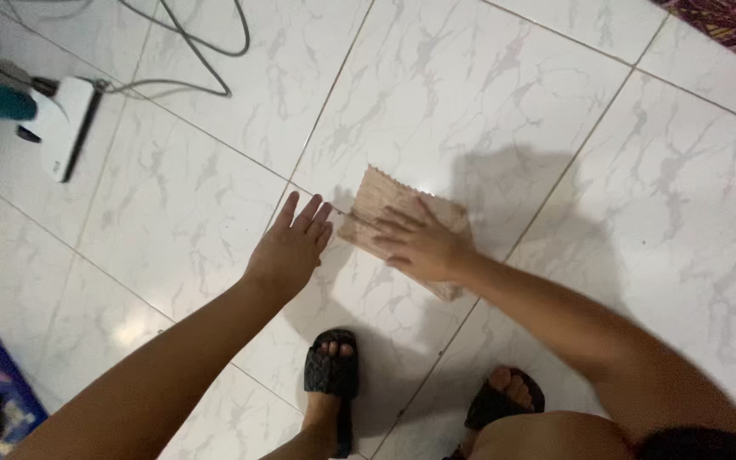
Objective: The person kneels on a tiled floor and wipes the surface with a cloth. They move a power cord and a small appliance to clean underneath, then rinse the cloth in a bucket of soapy water and continue wiping the floor.
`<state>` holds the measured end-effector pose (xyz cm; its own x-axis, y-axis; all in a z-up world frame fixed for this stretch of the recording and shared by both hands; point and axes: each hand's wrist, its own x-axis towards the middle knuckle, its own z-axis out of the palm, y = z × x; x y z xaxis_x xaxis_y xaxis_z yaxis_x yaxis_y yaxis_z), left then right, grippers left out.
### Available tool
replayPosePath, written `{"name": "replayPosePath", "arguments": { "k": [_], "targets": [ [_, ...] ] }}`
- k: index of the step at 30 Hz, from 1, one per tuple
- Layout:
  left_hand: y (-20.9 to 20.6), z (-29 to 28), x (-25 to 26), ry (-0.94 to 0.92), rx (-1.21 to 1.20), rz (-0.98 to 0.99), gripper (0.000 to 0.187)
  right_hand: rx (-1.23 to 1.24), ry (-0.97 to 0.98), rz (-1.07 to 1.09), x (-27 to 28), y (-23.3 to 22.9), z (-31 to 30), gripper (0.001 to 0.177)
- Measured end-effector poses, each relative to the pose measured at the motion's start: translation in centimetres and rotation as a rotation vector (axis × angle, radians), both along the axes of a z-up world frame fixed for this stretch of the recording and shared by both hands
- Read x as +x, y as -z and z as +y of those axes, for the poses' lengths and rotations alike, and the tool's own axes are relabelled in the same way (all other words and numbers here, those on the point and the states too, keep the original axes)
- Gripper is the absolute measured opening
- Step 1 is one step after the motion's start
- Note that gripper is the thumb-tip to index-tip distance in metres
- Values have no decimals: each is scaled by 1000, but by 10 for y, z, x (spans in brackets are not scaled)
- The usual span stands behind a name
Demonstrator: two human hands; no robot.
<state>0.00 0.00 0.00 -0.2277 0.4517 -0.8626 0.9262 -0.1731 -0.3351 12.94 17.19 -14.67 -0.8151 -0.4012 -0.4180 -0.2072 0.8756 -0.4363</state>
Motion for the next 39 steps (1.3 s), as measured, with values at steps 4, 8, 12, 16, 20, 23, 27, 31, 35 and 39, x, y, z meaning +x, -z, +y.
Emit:
{"name": "replayPosePath", "arguments": {
  "k": [4,8,12,16,20,23,27,31,35,39],
  "targets": [
    [56,-21,-5,-163,164,-122,61,43,20,-23,19,6,39,23],
    [121,-10,-9,-336,548,-306,55,132,91,-35,77,-15,116,32],
    [168,5,-21,-420,765,-422,57,396,426,-541,90,-26,118,40],
    [197,29,-37,-194,937,-357,75,-22,804,-375,69,-6,69,44],
    [211,37,-28,-195,870,-292,80,-83,1115,-170,54,21,10,57],
    [204,37,-25,-220,775,-281,64,35,1281,24,58,30,-22,61],
    [190,45,-28,-377,703,-359,54,57,1311,153,63,38,-35,42],
    [183,45,-28,-370,822,-358,53,-125,1423,-10,77,42,-16,19],
    [188,35,-32,-405,914,-429,38,-370,1741,60,101,44,23,25],
    [190,22,-35,-368,1068,-481,33,-80,1531,607,109,46,29,29]
  ]
}}
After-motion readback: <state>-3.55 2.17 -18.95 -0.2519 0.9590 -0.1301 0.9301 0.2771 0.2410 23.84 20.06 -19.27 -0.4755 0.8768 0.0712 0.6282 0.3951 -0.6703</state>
